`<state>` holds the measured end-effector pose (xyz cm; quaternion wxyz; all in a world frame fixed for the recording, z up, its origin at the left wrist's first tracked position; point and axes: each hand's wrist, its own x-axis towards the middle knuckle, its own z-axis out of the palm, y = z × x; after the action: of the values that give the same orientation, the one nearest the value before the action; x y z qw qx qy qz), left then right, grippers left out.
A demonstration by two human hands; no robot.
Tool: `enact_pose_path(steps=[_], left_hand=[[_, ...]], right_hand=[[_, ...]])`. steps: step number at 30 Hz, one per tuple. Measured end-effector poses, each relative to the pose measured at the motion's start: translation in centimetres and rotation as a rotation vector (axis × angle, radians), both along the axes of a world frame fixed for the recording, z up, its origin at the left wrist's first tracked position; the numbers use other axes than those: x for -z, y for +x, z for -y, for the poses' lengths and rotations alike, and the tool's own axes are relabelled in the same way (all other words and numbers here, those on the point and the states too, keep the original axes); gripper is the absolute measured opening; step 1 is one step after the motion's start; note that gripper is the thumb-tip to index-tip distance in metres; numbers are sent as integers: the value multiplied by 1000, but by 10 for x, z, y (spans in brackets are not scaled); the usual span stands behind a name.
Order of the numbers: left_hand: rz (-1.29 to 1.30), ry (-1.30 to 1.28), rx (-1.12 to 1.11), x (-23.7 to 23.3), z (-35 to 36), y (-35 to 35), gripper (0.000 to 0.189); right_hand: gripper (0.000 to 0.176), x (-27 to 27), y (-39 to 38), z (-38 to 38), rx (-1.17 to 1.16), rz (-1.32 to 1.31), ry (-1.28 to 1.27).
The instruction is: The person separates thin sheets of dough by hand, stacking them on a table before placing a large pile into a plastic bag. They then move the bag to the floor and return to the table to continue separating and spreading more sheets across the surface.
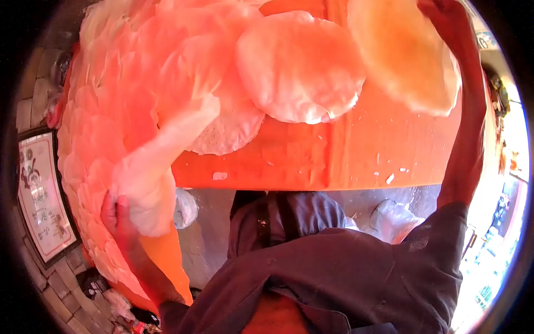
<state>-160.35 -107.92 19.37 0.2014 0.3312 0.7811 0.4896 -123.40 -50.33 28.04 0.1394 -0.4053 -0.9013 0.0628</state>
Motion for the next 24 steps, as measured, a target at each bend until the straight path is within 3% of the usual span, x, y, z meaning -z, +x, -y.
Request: enact_pose_path(steps=[1, 2, 4, 6, 8, 10, 13, 14, 17, 21, 23, 24], left_hand=[[29, 74, -96, -3, -5, 1, 33], [59, 150, -193, -6, -11, -1, 34], [188, 241, -182, -19, -22, -13, 37], [317, 325, -181, -43, -44, -23, 40], [201, 410, -249, -58, -88, -4, 41], [-67, 638, 27, -43, -129, 4, 43], [16, 742, 71, -49, -167, 6, 36], [92, 766, 49, -55, -176, 3, 33], [292, 833, 2, -63, -194, -12, 26], [687, 832, 8, -15, -192, -27, 18], [866, 616, 28, 35, -180, -8, 16], [677, 289, 6, 56, -172, 14, 19]], right_hand=[[29, -10, -14, 18, 83, -21, 174], [28, -13, -23, 30, -103, -139, 299], [25, 9, -32, 58, -8, 84, 298], [20, 53, -52, 96, -171, -49, 344], [17, 105, -82, 143, -393, -218, 305], [15, 182, -92, 189, -499, -236, 166], [17, 259, -75, 243, -545, 3, -53], [19, 261, -71, 252, -571, 122, -141], [23, 258, -66, 257, -465, -74, -214], [24, 221, -59, 263, -422, -105, -314], [22, 194, -67, 276, -489, -157, -408], [21, 181, -74, 281, -534, -177, -485]])
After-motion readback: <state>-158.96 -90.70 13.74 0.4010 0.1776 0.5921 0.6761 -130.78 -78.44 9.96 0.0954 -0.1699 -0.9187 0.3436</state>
